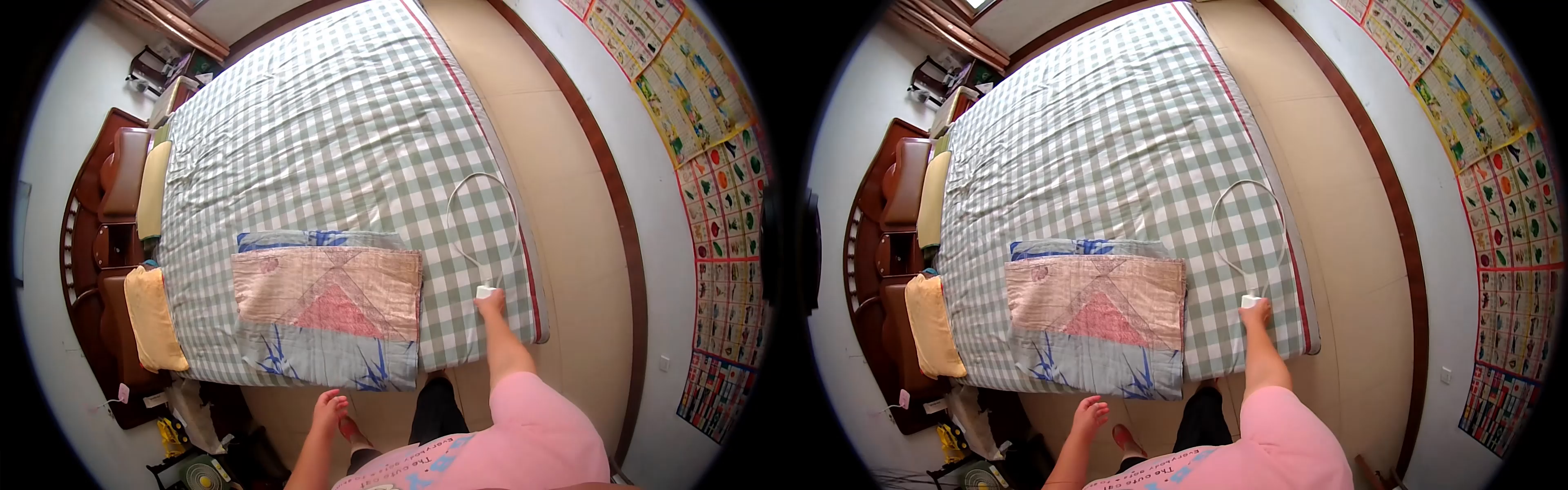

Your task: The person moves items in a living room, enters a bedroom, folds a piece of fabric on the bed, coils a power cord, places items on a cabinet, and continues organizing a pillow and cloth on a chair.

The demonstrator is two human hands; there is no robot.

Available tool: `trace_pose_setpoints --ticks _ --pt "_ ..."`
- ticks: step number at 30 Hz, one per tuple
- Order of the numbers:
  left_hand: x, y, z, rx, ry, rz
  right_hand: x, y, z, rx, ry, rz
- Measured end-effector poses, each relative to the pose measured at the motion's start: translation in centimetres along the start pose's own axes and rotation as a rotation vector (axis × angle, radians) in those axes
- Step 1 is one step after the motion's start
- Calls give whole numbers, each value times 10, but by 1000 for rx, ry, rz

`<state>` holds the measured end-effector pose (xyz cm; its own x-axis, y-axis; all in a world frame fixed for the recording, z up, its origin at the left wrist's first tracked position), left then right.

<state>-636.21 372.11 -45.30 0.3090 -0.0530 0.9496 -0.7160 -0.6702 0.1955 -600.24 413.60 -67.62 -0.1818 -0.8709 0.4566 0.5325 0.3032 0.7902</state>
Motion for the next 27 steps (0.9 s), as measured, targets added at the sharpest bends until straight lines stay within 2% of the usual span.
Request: trace_pose_setpoints --ticks 1,3,7,10,12,13,15,16,18,19,21,22,23,25,27 --pt "5 -6 -4 15 12 21 5 3 6 -3 10 -6" --pt "13 -16 -8 59 7 36 23 -7 30 -140 104 193" --pt "15 -28 -19 -38 -76 103 77 -8 84 -398 316 394" --pt "23 -30 -34 -81 -217 161 165 42 134 -584 376 661" --pt "46 -36 -60 -167 -466 223 219 74 152 -625 422 704" --pt "55 -37 -66 -161 -481 239 248 84 159 -643 479 772" --pt "94 -36 -90 -341 -866 111 303 116 174 -650 551 829" --pt "116 -34 -95 -337 -878 121 339 134 183 -575 543 905" --pt "201 -30 -120 -609 -1436 -113 406 161 199 -475 556 1012" --pt "218 -23 -122 -600 -1450 -118 433 170 205 -472 571 1004" --pt "249 -9 -113 -703 -1546 -136 488 194 220 -491 757 918" --pt "255 4 -110 -698 -1538 -133 520 204 223 -548 627 1009" --pt "255 11 -104 -763 -1523 -88 541 206 223 -544 612 1014" --pt "252 29 -90 -841 -1487 -35 571 215 220 -456 812 787" --pt "241 49 -86 -785 -1345 141 588 210 204 -519 648 711"
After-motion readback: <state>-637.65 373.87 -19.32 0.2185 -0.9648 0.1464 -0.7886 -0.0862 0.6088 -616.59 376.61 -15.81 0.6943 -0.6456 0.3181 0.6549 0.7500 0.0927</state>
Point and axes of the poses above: each hand's wrist, its own x-axis away from the middle knuckle, its own y-axis out of the back of the hand, z = x × y, the point moved 7 cm from there along -x, towards the middle knuckle, and after that the axes turned 10 degrees about y, right-handed, at the moved point
